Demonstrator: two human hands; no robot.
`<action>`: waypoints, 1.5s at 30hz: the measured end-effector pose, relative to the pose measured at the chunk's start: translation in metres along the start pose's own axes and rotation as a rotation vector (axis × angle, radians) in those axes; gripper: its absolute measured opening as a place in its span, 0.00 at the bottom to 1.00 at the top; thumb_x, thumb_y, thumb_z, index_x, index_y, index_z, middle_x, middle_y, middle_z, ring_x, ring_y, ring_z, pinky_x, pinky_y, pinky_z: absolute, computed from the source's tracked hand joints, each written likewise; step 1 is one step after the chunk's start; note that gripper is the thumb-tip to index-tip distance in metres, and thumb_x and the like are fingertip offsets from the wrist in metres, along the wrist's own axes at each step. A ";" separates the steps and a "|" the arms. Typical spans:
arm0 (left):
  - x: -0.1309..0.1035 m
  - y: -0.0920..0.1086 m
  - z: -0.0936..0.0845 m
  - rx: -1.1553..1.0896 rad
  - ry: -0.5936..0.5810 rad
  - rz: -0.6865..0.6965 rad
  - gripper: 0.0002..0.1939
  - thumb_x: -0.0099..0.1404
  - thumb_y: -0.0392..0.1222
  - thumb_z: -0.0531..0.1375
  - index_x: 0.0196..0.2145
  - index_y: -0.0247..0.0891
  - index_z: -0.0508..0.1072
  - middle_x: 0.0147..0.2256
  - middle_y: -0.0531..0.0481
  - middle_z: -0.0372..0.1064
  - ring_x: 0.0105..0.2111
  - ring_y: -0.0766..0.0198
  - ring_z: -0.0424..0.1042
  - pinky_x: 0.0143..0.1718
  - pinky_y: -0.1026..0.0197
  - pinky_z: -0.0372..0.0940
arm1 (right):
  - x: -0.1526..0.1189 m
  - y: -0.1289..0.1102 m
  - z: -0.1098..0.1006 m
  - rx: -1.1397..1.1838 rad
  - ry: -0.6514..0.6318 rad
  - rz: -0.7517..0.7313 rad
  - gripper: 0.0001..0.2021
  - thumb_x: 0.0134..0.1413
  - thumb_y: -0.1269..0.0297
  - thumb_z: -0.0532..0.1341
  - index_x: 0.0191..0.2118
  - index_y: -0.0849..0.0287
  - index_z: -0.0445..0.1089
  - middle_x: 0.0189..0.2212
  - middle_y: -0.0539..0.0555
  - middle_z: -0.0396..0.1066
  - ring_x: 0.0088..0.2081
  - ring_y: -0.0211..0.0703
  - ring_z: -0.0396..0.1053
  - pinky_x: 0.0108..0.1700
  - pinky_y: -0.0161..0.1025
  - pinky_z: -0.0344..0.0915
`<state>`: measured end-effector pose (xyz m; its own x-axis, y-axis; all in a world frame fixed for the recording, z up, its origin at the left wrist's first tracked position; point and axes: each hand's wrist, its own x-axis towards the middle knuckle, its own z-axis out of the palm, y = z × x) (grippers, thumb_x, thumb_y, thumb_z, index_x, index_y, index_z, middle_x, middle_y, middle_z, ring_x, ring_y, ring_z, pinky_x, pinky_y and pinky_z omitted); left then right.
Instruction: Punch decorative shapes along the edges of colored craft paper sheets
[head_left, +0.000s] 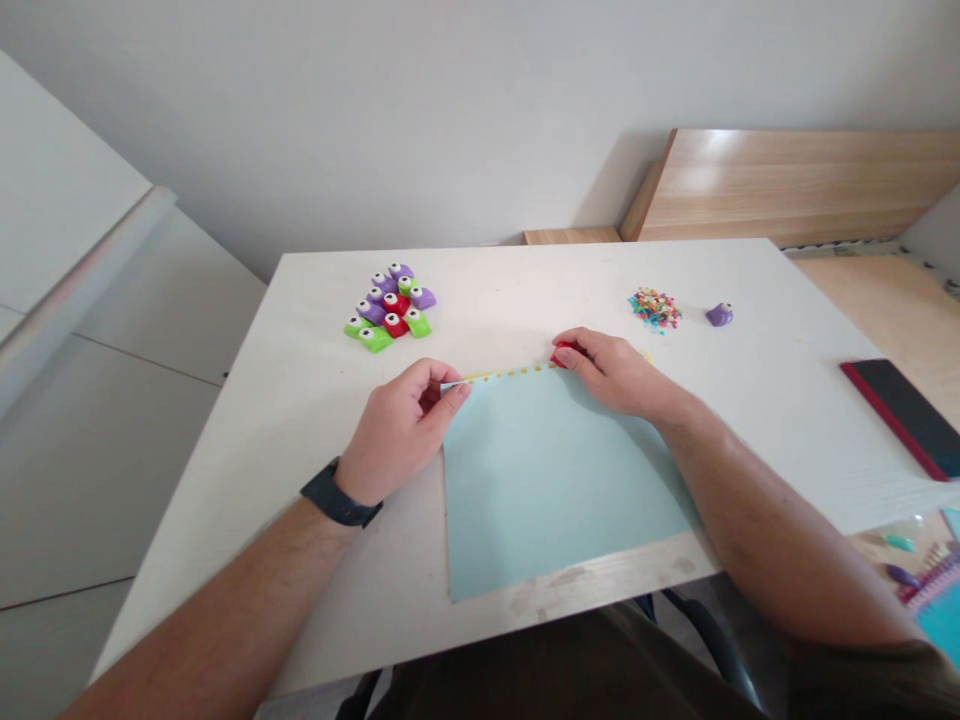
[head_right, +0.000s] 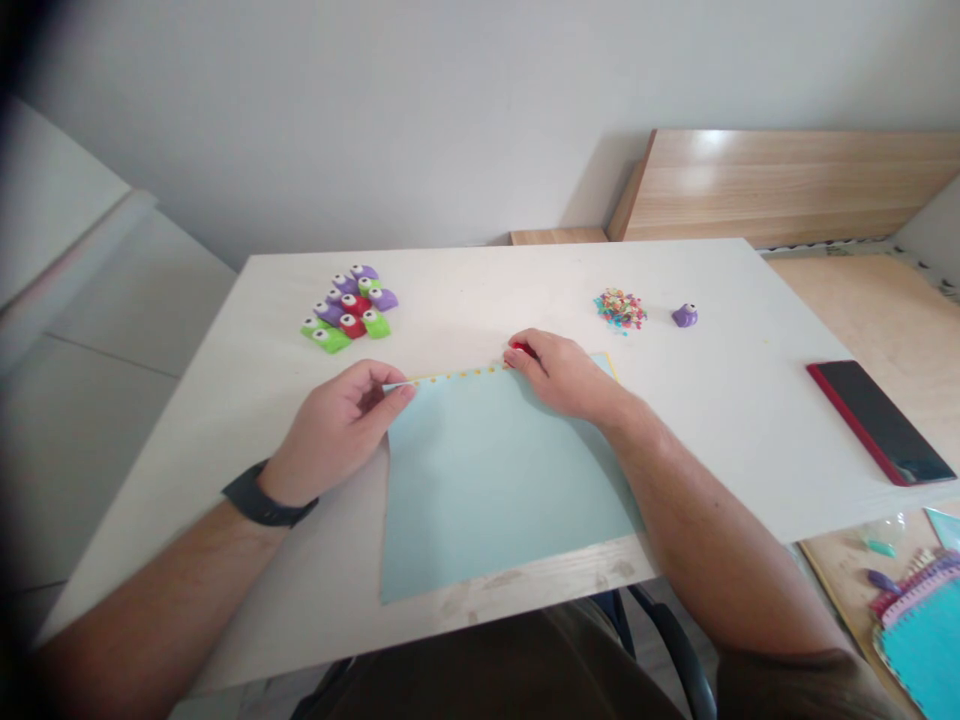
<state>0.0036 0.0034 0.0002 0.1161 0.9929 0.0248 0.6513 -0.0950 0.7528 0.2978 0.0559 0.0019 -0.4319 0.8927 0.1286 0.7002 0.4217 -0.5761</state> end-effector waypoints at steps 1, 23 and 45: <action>0.000 0.000 0.000 -0.004 -0.001 -0.002 0.16 0.68 0.58 0.59 0.41 0.42 0.73 0.27 0.55 0.70 0.25 0.64 0.67 0.28 0.62 0.61 | 0.000 0.000 0.000 0.004 0.005 0.012 0.16 0.71 0.56 0.51 0.48 0.57 0.73 0.41 0.57 0.78 0.41 0.45 0.74 0.44 0.41 0.66; 0.001 -0.001 0.000 -0.012 0.010 0.007 0.15 0.68 0.56 0.59 0.41 0.42 0.73 0.27 0.55 0.69 0.25 0.64 0.66 0.28 0.62 0.60 | -0.002 0.001 -0.004 -0.015 -0.009 -0.064 0.19 0.73 0.58 0.48 0.53 0.57 0.74 0.49 0.58 0.78 0.50 0.49 0.73 0.56 0.47 0.67; 0.001 -0.006 0.000 -0.014 0.003 0.009 0.15 0.69 0.57 0.60 0.42 0.43 0.72 0.29 0.55 0.71 0.26 0.64 0.67 0.29 0.62 0.61 | -0.004 0.006 -0.007 0.034 -0.023 -0.155 0.16 0.68 0.64 0.54 0.56 0.57 0.72 0.51 0.60 0.76 0.52 0.52 0.73 0.57 0.51 0.68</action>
<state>0.0003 0.0046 -0.0042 0.1198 0.9922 0.0337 0.6400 -0.1032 0.7614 0.3079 0.0560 0.0040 -0.5467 0.8131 0.2001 0.6045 0.5486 -0.5776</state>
